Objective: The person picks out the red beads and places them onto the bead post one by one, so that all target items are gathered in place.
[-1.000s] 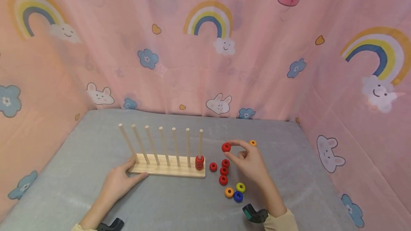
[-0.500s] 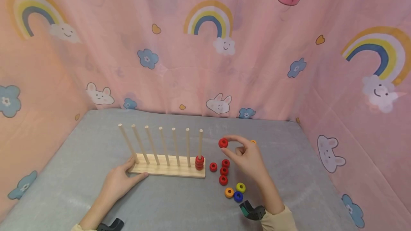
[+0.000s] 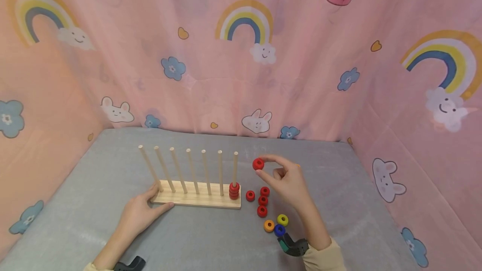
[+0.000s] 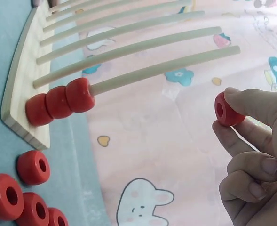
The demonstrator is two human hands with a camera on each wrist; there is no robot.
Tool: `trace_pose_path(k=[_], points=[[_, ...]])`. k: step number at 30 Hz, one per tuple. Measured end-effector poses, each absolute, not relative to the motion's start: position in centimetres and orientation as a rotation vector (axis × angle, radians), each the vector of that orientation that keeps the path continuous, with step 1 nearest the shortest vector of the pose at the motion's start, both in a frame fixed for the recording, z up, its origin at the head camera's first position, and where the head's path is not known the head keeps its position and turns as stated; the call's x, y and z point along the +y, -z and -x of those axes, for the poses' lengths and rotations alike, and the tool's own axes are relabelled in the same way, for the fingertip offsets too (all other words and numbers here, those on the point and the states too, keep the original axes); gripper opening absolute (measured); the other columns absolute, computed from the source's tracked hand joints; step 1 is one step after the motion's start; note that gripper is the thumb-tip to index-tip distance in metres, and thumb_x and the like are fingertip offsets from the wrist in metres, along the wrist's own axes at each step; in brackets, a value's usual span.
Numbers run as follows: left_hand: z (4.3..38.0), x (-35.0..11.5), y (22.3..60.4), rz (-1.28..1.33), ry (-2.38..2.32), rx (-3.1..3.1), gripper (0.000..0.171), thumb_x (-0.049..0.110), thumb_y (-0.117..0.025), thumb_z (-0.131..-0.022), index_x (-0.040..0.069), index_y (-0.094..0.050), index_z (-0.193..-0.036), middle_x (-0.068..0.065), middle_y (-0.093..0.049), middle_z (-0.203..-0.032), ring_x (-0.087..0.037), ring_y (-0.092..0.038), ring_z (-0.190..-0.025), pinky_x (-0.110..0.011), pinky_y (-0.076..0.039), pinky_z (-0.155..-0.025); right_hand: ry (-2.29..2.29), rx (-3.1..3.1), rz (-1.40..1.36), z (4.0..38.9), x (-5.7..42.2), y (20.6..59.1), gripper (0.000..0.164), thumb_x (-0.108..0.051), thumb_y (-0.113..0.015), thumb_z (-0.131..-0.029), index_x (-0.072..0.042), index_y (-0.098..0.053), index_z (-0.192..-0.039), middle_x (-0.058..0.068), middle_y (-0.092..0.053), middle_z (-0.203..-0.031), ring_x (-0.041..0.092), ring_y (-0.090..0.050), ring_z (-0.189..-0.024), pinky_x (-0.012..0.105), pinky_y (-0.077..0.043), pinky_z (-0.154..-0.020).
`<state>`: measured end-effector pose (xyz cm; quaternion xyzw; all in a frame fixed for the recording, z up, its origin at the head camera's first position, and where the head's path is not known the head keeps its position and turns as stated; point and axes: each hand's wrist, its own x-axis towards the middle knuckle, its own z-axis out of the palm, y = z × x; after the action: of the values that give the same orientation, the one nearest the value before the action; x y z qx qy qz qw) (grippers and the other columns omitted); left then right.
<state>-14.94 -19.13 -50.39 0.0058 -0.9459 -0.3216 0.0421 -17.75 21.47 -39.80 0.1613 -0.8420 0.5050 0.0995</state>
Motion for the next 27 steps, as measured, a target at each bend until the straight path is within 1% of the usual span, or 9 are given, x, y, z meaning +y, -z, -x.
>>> trace_pose_path(k=[10,13,18,27], points=[[14.9,-19.1,50.3,-0.048,0.984,-2.911,0.089,0.051,-0.087,-0.086,-0.004,-0.056,-0.148,-0.020,-0.051,-0.157,-0.048,-0.057,-0.135,-0.061,-0.054,-0.100,-1.515,-2.425,-0.544,18.1,20.6,39.2,0.031,-0.004,-0.081,-0.094,-0.008,-0.075,-0.124,0.000,-0.032,-0.053,0.010,-0.025,-0.043,0.029,-0.025,-0.038],[14.9,-19.1,50.3,-0.045,0.982,-2.907,0.089,0.051,-0.087,-0.086,-0.005,-0.057,-0.148,-0.020,-0.051,-0.156,-0.048,-0.057,-0.135,-0.061,-0.054,-0.101,-1.520,-2.420,-0.539,18.2,20.3,38.9,0.031,-0.005,-0.081,-0.094,-0.008,-0.076,-0.124,0.000,-0.032,-0.054,0.011,-0.026,-0.043,0.029,-0.026,-0.038],[14.8,-19.0,50.2,-0.037,0.982,-2.898,0.088,0.051,-0.088,-0.085,-0.005,-0.058,-0.147,-0.021,-0.052,-0.155,-0.048,-0.058,-0.134,-0.061,-0.055,-0.100,-1.542,-2.412,-0.535,18.1,19.7,38.5,0.031,-0.007,-0.082,-0.094,-0.008,-0.076,-0.124,0.000,-0.032,-0.054,0.012,-0.028,-0.043,0.029,-0.026,-0.039],[14.8,-19.0,50.3,-0.031,0.981,-2.884,0.088,0.050,-0.088,-0.085,-0.004,-0.057,-0.148,-0.019,-0.052,-0.155,-0.046,-0.057,-0.135,-0.061,-0.055,-0.099,-1.582,-2.342,-0.592,18.4,18.9,38.0,0.032,-0.002,-0.081,-0.093,-0.007,-0.076,-0.123,0.000,-0.030,-0.052,0.011,-0.024,-0.043,0.030,-0.023,-0.038]])
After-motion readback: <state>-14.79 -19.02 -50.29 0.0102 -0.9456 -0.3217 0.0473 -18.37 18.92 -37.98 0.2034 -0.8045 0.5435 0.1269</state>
